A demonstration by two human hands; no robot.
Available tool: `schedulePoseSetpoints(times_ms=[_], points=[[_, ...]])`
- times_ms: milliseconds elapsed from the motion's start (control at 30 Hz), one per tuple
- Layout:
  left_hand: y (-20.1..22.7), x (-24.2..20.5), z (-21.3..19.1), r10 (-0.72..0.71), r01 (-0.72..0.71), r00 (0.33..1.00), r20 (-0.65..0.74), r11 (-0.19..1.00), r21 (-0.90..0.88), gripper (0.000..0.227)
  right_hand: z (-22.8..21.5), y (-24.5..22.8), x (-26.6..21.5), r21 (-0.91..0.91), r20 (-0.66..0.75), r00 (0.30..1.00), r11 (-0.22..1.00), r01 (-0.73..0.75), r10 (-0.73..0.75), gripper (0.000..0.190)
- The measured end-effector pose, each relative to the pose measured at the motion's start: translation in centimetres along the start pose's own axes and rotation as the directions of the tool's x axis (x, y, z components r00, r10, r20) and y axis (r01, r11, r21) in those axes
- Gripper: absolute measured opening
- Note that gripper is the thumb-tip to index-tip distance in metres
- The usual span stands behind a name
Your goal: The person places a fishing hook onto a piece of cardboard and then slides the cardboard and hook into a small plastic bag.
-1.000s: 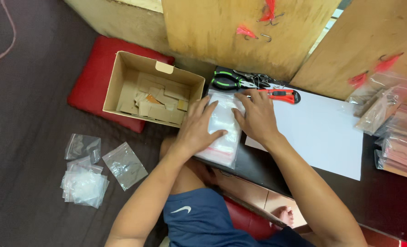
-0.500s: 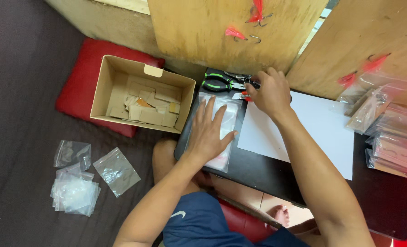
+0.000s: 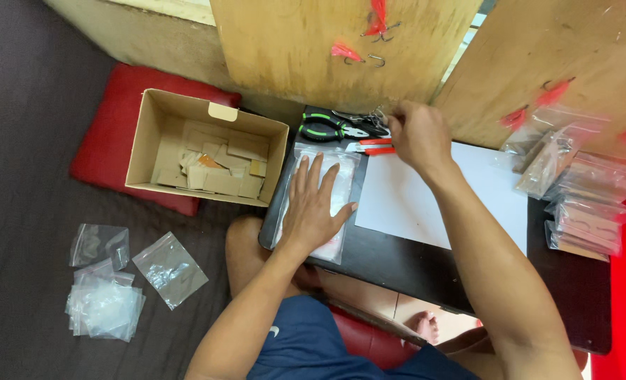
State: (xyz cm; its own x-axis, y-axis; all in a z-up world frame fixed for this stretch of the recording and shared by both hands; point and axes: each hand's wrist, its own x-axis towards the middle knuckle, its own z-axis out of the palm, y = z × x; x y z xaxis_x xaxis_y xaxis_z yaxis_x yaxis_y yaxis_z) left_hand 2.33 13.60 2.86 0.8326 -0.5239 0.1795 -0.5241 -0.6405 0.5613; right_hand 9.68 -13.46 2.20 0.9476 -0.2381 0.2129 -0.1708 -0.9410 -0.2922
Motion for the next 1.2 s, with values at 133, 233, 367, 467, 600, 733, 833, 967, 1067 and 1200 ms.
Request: schedulePoseSetpoints(times_ms=[133, 233, 367, 467, 600, 733, 833, 967, 1067, 1200], points=[[0.0, 0.0, 0.1, -0.018, 0.018, 1.000, 0.003, 1.000, -0.022, 0.077, -6.3, -0.9, -0.5, 0.140, -0.027, 0.999, 0.989, -0.040, 0.044, 0.014], [-0.2, -0.1, 0.4, -0.024, 0.023, 0.999, -0.027, 0.999, -0.043, 0.078, -9.6, 0.2, -1.2, 0.228, -0.092, 0.995, 0.974, -0.002, 0.024, 0.012], [-1.2, -0.2, 1.2, 0.024, -0.062, 0.973, -0.230, 0.985, -0.163, 0.058, -16.1, -1.2, -3.5, 0.369, -0.071, 0.994, 0.928, -0.046, 0.078, 0.010], [-0.3, 0.4, 0.4, 0.135, -0.216, 0.894, -0.428, 0.965, -0.147, 0.032, -20.6, -2.9, -5.8, 0.520, -0.010, 0.993, 0.849, -0.094, 0.116, 0.017], [5.6, 1.2, -1.9, 0.131, -0.313, 0.883, -0.450, 0.880, -0.358, 0.021, -22.3, -2.4, -8.4, 0.750, 0.048, 0.997, 0.658, -0.074, 0.057, 0.013], [10.5, 4.2, -1.0, 0.005, -0.228, 0.952, -0.306, 0.677, -0.700, 0.045, -19.3, -0.2, -10.5, 0.825, -0.078, 0.997, 0.559, 0.079, -0.026, 0.009], [13.0, 6.1, -0.2, -0.014, -0.254, 0.951, -0.308, 0.531, -0.808, 0.054, -17.2, 1.8, -11.6, 0.865, -0.064, 0.998, 0.500, 0.047, 0.018, 0.012], [13.8, 7.5, 2.4, 0.022, -0.257, 0.951, -0.309, 0.612, -0.748, 0.020, -15.4, 4.8, -12.6, 0.937, -0.047, 0.997, 0.349, 0.023, 0.062, 0.014], [13.9, 8.0, 4.3, -0.022, -0.202, 0.964, -0.265, 0.586, -0.785, 0.012, -13.4, 7.4, -13.1, 0.985, -0.030, 0.997, 0.172, 0.018, 0.073, 0.026], [13.6, 8.9, 6.1, -0.129, -0.158, 0.954, -0.270, 0.550, -0.820, 0.012, -10.4, 9.5, -13.3, 1.000, -0.010, 1.000, 0.016, 0.010, 0.020, 0.059]])
